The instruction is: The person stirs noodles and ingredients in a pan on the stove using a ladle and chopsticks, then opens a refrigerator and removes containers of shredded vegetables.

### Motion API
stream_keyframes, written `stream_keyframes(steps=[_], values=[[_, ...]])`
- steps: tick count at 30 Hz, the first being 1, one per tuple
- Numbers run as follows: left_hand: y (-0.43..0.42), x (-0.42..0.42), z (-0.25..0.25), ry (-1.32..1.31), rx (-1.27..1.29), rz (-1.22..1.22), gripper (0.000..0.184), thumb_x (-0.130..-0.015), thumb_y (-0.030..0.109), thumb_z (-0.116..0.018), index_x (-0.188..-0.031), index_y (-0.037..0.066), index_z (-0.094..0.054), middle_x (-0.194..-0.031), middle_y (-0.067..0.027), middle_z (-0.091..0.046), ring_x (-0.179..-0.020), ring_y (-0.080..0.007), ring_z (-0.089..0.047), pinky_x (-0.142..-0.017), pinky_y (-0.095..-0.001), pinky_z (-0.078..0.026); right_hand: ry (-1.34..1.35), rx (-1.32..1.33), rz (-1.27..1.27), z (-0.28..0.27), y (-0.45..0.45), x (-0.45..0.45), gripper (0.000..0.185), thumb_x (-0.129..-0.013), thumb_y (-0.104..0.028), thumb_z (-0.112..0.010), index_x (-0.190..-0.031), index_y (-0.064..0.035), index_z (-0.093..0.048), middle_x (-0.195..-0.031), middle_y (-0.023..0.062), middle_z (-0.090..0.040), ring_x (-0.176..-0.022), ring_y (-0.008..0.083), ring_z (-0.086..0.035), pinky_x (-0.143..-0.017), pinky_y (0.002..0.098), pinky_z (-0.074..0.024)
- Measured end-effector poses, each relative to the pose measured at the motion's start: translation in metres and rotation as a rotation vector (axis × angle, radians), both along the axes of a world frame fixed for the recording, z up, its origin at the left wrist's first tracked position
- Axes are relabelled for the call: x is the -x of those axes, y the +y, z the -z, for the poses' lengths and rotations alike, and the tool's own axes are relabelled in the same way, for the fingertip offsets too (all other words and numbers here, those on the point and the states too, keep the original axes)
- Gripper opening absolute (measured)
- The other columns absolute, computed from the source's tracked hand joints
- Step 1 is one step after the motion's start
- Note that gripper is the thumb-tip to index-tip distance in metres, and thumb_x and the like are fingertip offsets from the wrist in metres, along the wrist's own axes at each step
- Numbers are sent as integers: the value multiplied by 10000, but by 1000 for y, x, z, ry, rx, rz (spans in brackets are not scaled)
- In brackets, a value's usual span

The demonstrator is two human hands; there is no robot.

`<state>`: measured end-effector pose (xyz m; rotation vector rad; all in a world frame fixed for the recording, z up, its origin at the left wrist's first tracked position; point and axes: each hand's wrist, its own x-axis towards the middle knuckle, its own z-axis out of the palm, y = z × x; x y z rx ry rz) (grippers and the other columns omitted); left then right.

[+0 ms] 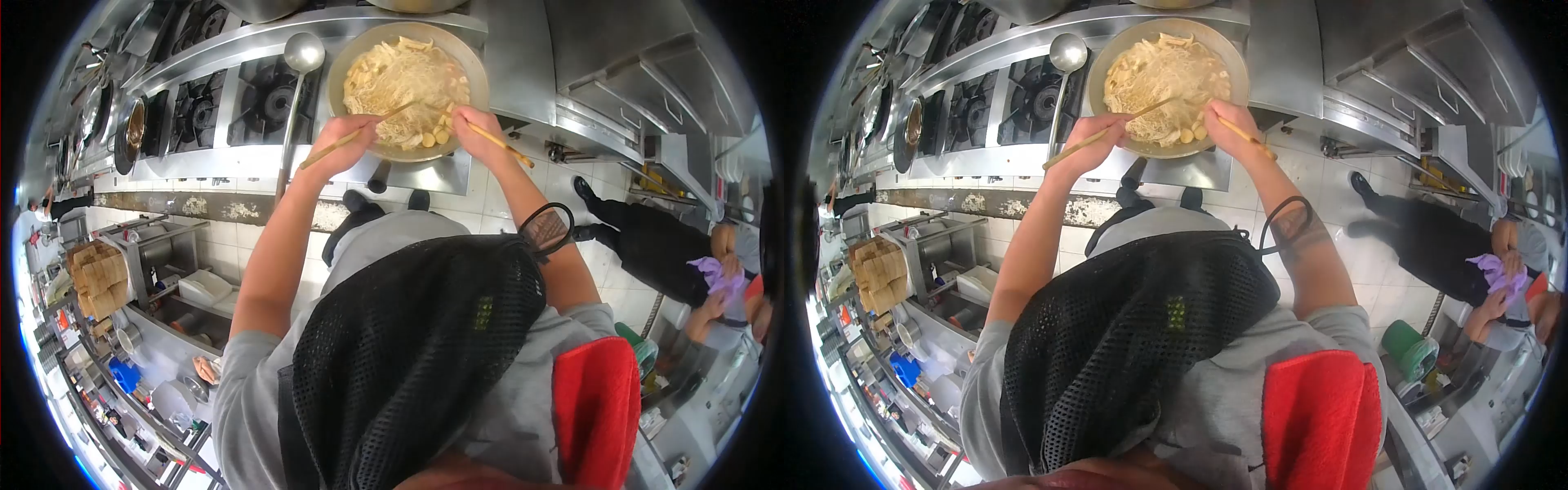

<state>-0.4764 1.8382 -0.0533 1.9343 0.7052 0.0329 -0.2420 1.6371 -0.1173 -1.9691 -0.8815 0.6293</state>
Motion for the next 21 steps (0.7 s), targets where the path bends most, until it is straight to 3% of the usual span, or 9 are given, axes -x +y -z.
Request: stream_keyframes(steps=[1, 4, 8, 10, 11, 15, 17, 20, 21], values=[[3, 2, -2, 59, -129, 26, 339, -1048, 205, -578, -1270, -5, -724, -907, -111, -759, -818, -144, -707, -783, -302, -563, -174, 93, -5, -3, -3, 0, 201, -979, -166, -568, -947, -29, -712, -878, 202, -734, -761, 383, -724, -707, 448, -565], [5, 14, -8, 53, -123, -40, 335, -1036, 220, -587, -1254, 14, -737, -869, -112, -745, -796, -149, -707, -744, -310, -557, -298, 72, 23, -18, -12, -6, 175, -962, -152, -574, -933, -25, -691, -893, 234, -704, -817, 458, -680, -725, 488, -547], [-11, 24, -45, -6, -55, -63, 335, -1031, 217, -587, -1243, 7, -739, -878, -105, -742, -772, -158, -704, -708, -307, -544, -318, -90, 20, -43, -2, 20, 171, -964, -161, -585, -927, -21, -677, -859, 230, -694, -815, 448, -682, -726, 498, -534], [-13, 23, -43, 20, -71, -60, 334, -1027, 218, -590, -1239, 10, -742, -890, -102, -743, -773, -157, -702, -704, -310, -544, 5, -228, -6, -35, 20, 30, 145, -948, -151, -602, -919, -23, -664, -848, 231, -686, -800, 453, -675, -710, 492, -530], [-13, 21, -42, 39, -90, -57, 333, -1024, 219, -593, -1236, 13, -746, -902, -99, -743, -774, -157, -701, -701, -312, -545, 5, -229, -5, -27, 25, 24, 145, -948, -151, -602, -919, -23, -664, -848, 231, -686, -800, 453, -675, -710, 492, -530], [-18, 24, -48, 92, -333, -2, 330, -1014, 208, -593, -1231, 14, -749, -931, -107, -749, -777, -162, -700, -693, -324, -550, -325, -86, -161, -11, 19, 6, 119, -936, -136, -604, -906, -32, -653, -852, 215, -685, -784, 445, -666, -703, 484, -534], [-22, 39, -47, -93, -354, -90, 258, -977, 153, -612, -1137, 33, -774, -905, -248, -726, -849, -411, -719, -766, -435, -570, -390, 9, -162, -15, 12, 6, 113, -932, -127, -601, -890, -31, -642, -849, 209, -682, -791, 438, -666, -705, 481, -535], [-22, 53, -59, -103, -253, -163, 252, -977, 146, -612, -1129, 30, -776, -926, -241, -731, -849, -396, -725, -764, -432, -570, -503, -28, -101, -40, 9, 29, 128, -935, -119, -590, -852, -26, -617, -838, 195, -677, -807, 428, -668, -705, 488, -532], [-23, 56, -65, -56, -275, -176, 252, -979, 143, -608, -1128, 27, -775, -933, -240, -732, -850, -394, -725, -763, -430, -570, -371, -142, -113, -48, 13, 47, 136, -955, -122, -595, -875, -19, -635, -830, 196, -667, -791, 408, -670, -702, 471, -530]])
